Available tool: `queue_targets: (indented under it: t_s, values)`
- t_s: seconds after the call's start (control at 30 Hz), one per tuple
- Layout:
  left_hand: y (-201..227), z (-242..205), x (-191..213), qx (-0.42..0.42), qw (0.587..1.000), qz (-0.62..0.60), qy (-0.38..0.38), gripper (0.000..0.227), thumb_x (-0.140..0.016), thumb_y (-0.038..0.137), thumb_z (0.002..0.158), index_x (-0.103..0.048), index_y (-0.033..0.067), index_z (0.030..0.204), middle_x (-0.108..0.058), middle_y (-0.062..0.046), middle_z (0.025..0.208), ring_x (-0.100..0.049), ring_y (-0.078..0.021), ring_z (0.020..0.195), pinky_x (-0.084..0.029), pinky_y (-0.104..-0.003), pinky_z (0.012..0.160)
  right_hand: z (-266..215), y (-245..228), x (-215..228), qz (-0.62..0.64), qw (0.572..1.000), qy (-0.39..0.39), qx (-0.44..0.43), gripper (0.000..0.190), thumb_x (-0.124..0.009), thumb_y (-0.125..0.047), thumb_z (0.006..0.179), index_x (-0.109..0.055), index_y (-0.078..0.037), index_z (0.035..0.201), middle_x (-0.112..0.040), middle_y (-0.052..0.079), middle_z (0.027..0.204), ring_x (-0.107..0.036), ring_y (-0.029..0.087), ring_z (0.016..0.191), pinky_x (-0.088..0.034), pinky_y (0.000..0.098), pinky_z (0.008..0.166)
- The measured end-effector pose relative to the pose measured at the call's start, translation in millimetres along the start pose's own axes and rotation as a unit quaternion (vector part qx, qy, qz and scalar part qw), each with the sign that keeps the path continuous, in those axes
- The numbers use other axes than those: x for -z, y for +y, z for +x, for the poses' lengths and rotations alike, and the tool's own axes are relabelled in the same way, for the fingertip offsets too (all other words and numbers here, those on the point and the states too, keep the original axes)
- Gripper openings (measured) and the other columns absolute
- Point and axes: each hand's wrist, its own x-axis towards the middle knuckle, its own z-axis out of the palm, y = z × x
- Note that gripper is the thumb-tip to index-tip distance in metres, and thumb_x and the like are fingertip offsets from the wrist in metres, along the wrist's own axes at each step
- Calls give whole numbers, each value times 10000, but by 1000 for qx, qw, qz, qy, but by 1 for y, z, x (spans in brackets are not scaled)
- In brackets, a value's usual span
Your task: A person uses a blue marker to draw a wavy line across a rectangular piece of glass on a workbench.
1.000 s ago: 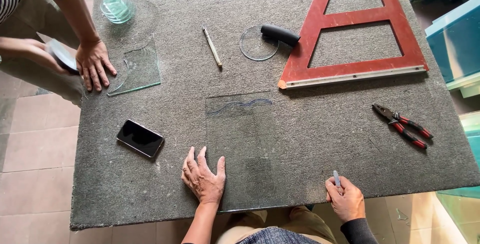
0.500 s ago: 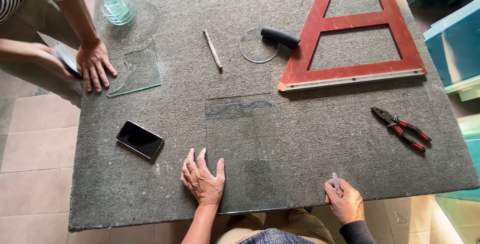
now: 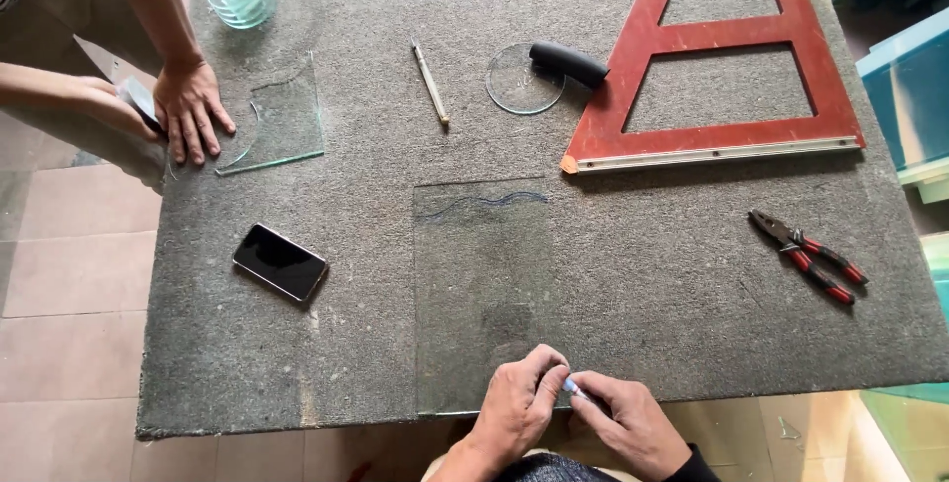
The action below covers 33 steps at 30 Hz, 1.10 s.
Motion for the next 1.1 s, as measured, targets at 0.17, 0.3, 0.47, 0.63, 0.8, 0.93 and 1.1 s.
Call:
queue_targets:
  t_s: [0.17,0.3,0.47,0.63,0.8,0.93,1.1]
  values:
    - [-7,-1,8,89,993,-24,71,314,-679,383,1123,-662,194,873,-537,48,642,-481,-133,636,-445,-369,670,-6,-1,-2,8,999,22,-45,285,-716,-358,1013,-831,-268,1258,-946,-72,776,-851,52,760,-624,231,843]
    - [-22,-6,11,85,994,-1,62,447,-603,416,1180,-513,176,814,-511,44,686,-462,-143,663,-406,-389,650,-7,11,-3,189,977,88,-49,310,-843,-125,956,-902,-109,1259,-847,73,748,-696,127,629,-514,275,609]
    - [-7,-20,0,60,993,74,-64,409,-537,492,1194,-549,186,921,-626,-51,722,-576,-333,675,-437,-493,686,2,17,1,462,878,102,-74,177,-763,-32,1019,-798,124,1096,-729,209,743,-592,208,510,-421,301,422]
    - [-10,-21,-4,115,988,69,-81,494,-412,574,1193,-574,200,913,-609,-16,725,-566,-291,704,-439,-464,715,10,16,-8,391,912,99,-75,219,-736,-118,1061,-804,83,1010,-655,188,638,-553,214,454,-379,325,379]
    - [31,-31,5,113,990,-12,-87,553,-406,553,1219,-466,187,808,-519,45,751,-454,-169,728,-367,-403,696,4,19,3,376,919,103,-56,258,-712,-143,1071,-786,93,1001,-699,230,648,-585,236,424,-452,307,393]
    - [44,-32,3,160,984,-62,-49,555,-449,547,1175,-554,173,780,-596,37,779,-512,-167,782,-382,-407,744,0,-21,49,359,911,180,-91,222,-680,-95,1028,-764,107,987,-648,269,604,-497,291,352,-284,371,284]
    - [-46,-43,31,486,843,-212,87,712,-700,574,942,-750,242,1570,-768,46,1355,-784,-113,1193,-521,-280,1053,2,87,224,483,842,239,25,212,-689,-401,924,-670,-260,1082,-411,-72,751,-455,128,721,-243,164,497]
